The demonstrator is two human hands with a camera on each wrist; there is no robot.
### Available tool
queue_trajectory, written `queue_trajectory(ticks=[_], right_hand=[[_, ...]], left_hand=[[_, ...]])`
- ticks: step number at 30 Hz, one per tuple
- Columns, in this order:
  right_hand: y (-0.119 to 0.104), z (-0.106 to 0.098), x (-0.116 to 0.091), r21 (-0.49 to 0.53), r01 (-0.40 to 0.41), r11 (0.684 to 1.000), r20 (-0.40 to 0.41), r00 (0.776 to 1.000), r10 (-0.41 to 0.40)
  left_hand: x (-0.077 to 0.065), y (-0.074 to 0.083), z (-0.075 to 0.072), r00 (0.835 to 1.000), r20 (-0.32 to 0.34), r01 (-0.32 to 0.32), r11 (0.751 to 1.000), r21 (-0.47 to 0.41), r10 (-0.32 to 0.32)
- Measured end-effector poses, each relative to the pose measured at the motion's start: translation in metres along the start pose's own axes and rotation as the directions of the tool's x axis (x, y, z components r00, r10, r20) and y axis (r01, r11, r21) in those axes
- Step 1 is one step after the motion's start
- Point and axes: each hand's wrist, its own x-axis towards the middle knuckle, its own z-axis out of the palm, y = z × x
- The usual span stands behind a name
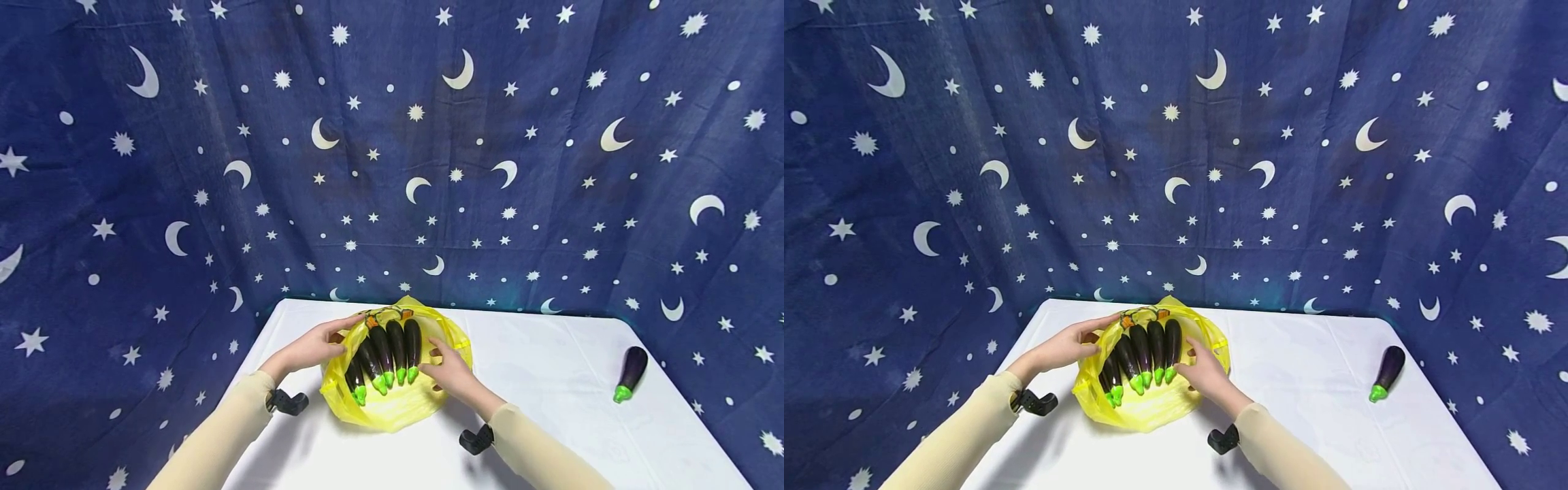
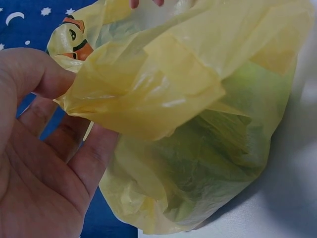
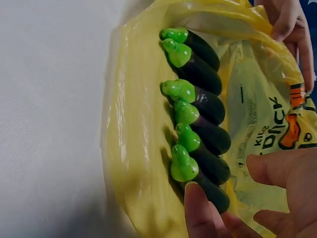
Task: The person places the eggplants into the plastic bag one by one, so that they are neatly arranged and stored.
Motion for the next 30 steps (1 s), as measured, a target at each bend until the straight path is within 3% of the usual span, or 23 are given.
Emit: queue_trajectory(ticks=[14, 23, 30], right_hand=[[0.001, -0.034, -0.015, 0.045, 0.012, 0.999, -0.074, 0.997, -0.009], [0.004, -0.077, -0.024, -0.030, -0.028, 0.999, -0.145, 0.989, 0.023], [0.025, -0.116, -0.025, -0.115, -0.065, 0.991, -0.211, 0.977, 0.039]], left_hand=[[-0.003, 0.000, 0.000, 1.000, -0.012, 0.005, 0.999, -0.035, -0.006], [-0.003, -0.003, 0.002, 0.999, -0.032, 0.011, 0.999, -0.039, -0.012], [-0.005, -0.003, 0.003, 0.999, -0.045, 0.013, 0.999, -0.038, -0.015]])
